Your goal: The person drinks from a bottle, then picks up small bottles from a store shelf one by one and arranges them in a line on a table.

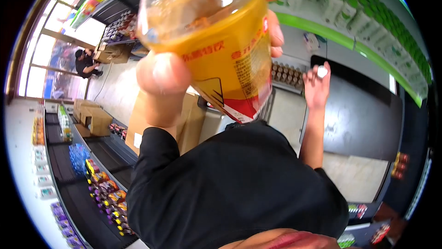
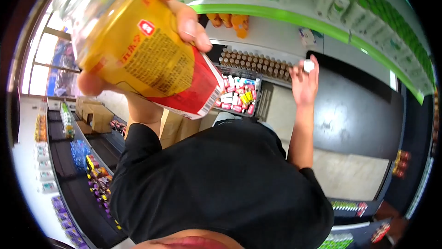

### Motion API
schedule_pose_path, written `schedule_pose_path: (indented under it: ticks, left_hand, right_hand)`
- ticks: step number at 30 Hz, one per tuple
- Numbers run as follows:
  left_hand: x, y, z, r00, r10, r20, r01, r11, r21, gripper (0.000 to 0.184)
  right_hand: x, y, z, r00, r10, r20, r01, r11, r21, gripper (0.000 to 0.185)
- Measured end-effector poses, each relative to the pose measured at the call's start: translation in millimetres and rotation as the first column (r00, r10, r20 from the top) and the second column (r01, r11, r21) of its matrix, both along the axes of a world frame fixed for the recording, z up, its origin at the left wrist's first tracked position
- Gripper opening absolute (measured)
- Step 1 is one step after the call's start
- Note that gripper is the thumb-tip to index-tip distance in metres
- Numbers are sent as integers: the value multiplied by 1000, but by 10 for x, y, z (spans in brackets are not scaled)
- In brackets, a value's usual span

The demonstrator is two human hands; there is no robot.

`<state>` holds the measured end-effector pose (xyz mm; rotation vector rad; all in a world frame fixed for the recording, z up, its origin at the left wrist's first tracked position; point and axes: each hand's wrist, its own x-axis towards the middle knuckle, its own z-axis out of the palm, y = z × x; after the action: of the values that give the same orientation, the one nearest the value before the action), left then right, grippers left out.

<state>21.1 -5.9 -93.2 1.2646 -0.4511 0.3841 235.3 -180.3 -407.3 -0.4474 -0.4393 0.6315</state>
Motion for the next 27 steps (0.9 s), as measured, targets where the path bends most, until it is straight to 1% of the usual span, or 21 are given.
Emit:
schedule_pose_path:
  ticks: [1, 3, 4, 6, 7, 9, 10, 13, 15, 18, 20, 24, 27]
  left_hand:
    - [169, 20, -96, 976, -138, 166, 141, 990, -9, 106]
    - [254, 34, -210, 920, -269, 285, 266, 963, 48, 110]
    - [185, 104, -215, 933, -276, 232, 259, 961, 101, 108]
    - [107, 211, -210, 952, -271, 141, 238, 947, 215, 106]
    - [60, 157, -200, 987, -129, 91, 112, 979, 172, 104]
    - [-154, -70, -167, 988, 155, -23, -152, 982, 112, 101]
    - [-193, -92, -180, 991, 136, -8, -134, 983, 122, 101]
    - [-154, 33, -186, 997, -43, 65, 31, 984, 173, 102]
    - [-119, 140, -184, 988, -137, 69, 119, 968, 219, 103]
    - [-109, 216, -158, 972, -229, 54, 207, 941, 267, 104]
    - [-111, 235, -167, 969, -241, 59, 218, 940, 261, 105]
    - [-126, 222, -281, 975, -183, 123, 161, 972, 174, 107]
    - [-169, 209, -269, 986, -142, 92, 123, 974, 190, 106]
  right_hand:
    - [-106, 94, 381, 995, 10, 99, -19, 996, 91, 49]
    - [-259, 181, 1056, 951, 41, 307, -118, 964, 236, 54]
    - [-333, 217, 1308, 912, 61, 406, -193, 937, 292, 56]
    - [-427, 262, 1618, 884, 63, 464, -254, 897, 362, 61]
    - [-474, 284, 1700, 869, 63, 490, -287, 872, 396, 64]
    - [-528, 315, 1763, 865, 87, 494, -327, 845, 423, 66]
    - [-550, 329, 1784, 862, 103, 496, -348, 831, 434, 67]
    - [-571, 390, 1801, 861, 146, 488, -385, 813, 437, 65]
    - [-577, 439, 1801, 859, 154, 488, -393, 809, 437, 66]
    - [-618, 468, 1846, 855, 157, 495, -400, 807, 434, 67]
    - [-640, 509, 1843, 851, 163, 499, -416, 788, 453, 69]
    - [-696, 567, 1876, 855, 175, 488, -424, 777, 465, 70]
    - [-725, 597, 1890, 842, 225, 490, -474, 741, 475, 72]
